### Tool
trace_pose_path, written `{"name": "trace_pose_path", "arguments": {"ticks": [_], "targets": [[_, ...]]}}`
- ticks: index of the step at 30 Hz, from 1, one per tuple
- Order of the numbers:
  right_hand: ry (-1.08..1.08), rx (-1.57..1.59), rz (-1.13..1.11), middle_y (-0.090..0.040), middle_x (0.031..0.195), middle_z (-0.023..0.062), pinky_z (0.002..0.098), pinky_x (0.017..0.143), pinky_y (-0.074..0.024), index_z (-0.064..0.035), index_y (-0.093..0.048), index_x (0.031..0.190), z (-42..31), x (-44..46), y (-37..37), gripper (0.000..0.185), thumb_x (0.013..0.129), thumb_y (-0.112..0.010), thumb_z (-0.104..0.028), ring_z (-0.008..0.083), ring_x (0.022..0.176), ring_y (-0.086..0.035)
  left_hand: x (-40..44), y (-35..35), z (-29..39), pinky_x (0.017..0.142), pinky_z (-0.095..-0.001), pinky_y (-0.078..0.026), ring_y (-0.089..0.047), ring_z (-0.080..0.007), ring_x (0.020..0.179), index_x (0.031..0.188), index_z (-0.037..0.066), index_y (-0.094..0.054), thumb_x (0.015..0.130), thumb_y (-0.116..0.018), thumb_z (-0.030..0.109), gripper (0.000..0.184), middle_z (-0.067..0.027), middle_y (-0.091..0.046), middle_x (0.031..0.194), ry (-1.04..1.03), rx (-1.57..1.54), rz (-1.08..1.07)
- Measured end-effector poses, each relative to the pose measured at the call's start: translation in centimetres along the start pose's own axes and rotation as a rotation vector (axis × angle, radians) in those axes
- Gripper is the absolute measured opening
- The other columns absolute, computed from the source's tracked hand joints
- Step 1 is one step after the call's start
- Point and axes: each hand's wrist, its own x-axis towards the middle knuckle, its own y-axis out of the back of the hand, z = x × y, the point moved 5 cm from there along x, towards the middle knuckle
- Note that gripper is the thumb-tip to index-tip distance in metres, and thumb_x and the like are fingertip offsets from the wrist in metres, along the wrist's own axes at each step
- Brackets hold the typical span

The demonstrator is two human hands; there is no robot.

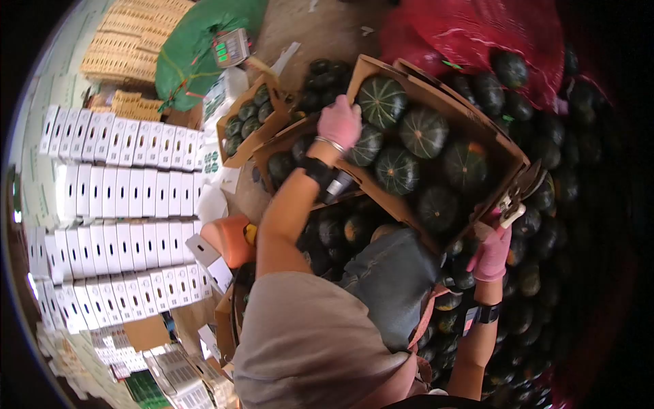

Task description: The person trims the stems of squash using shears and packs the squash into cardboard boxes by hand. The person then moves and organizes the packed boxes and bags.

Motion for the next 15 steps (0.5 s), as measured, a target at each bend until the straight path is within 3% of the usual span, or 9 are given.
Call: {"name": "trace_pose_path", "arguments": {"ticks": [3,5,7,8,11,13,14,15], "targets": [[-0.161,-0.021,-0.012,-0.055,0.1,0.0043,0.0239,0.069,-0.0418,-0.0053,-0.047,0.112,2.9,0.1,1.3,0.044,0.069,-0.059,-0.004,0.0142,0.084,-0.051,-1.8,-2.3,-1.8,0.081,-0.0496,-0.043,-0.054,-0.0432,0.093,0.121,0.005,-0.039,0.086,-0.051,0.028,0.044,-0.0246,-0.055,0.109,-0.068,-0.106,0.318],[-0.116,0.014,-0.034,-0.054,0.096,0.0035,0.0235,0.066,-0.0405,-0.0058,-0.048,0.111,2.4,-0.8,3.1,0.043,0.069,-0.058,-0.004,0.0136,0.082,-0.05,-3.8,-1.8,-3.0,0.09,-0.0471,-0.039,-0.047,-0.0413,0.104,0.132,0.009,-0.034,0.083,-0.056,0.029,0.058,-0.0227,-0.049,0.117,-0.049,-0.417,0.245],[-0.022,-0.104,0.065,-0.052,0.09,0.0025,0.0243,0.064,-0.0404,-0.0063,-0.05,0.106,-1.2,-3.3,3.0,0.038,0.069,-0.058,-0.004,0.0134,0.08,-0.049,-6.3,-0.1,-6.7,0.095,-0.0428,-0.037,-0.045,-0.0392,0.112,0.135,0.009,-0.033,0.084,-0.058,0.031,0.061,-0.0216,-0.049,0.121,-0.039,-0.414,0.242],[-0.035,-0.133,0.074,-0.051,0.089,0.0025,0.0247,0.063,-0.04,-0.0066,-0.049,0.105,-1.1,-4.7,4.7,0.036,0.07,-0.057,-0.004,0.0134,0.079,-0.048,-7.9,0.5,-9.7,0.096,-0.0461,-0.035,-0.041,-0.0405,0.114,0.135,0.01,-0.033,0.082,-0.057,0.031,0.062,-0.0211,-0.046,0.122,0.024,-0.353,0.232],[-0.121,-0.271,-0.151,-0.05,0.094,0.0033,0.0257,0.064,-0.0395,-0.007,-0.046,0.108,0.4,-7.4,15.6,0.033,0.077,-0.054,-0.011,0.0139,0.079,-0.046,-15.7,0.1,-23.7,0.098,-0.0454,-0.033,-0.043,-0.0358,0.116,0.132,0.009,-0.038,0.081,-0.058,0.037,0.062,-0.0225,-0.048,0.122,0.303,-0.006,0.109],[-0.344,-0.131,0.076,-0.05,0.096,0.0044,0.028,0.065,-0.0399,-0.006,-0.046,0.11,1.4,-9.9,24.2,0.03,0.084,-0.048,-0.02,0.0157,0.079,-0.045,-25.1,-2.6,-41.9,0.096,-0.0452,-0.037,-0.048,-0.0316,0.114,0.128,0.009,-0.045,0.084,-0.053,0.039,0.053,-0.0185,-0.051,0.123,0.429,0.383,-0.23],[-0.269,-0.083,0.043,-0.054,0.099,0.0071,0.0293,0.063,-0.0431,-0.0051,-0.047,0.115,1.0,-11.5,27.6,0.035,0.083,-0.049,-0.02,0.017,0.077,-0.049,-31.4,0.0,-47.3,0.093,-0.0447,-0.041,-0.052,-0.0326,0.111,0.126,0.011,-0.046,0.086,-0.049,0.04,0.05,-0.0178,-0.052,0.124,0.538,0.517,-0.24],[-0.194,-0.031,0.012,-0.058,0.102,0.0098,0.0306,0.062,-0.0463,-0.0042,-0.048,0.12,-0.2,-12.8,27.5,0.039,0.083,-0.05,-0.019,0.0183,0.075,-0.053,-35.6,4.3,-45.8,0.093,-0.0447,-0.041,-0.052,-0.0337,0.112,0.126,0.011,-0.047,0.085,-0.049,0.042,0.051,-0.0186,-0.052,0.125,0.824,0.404,-0.206]]}}
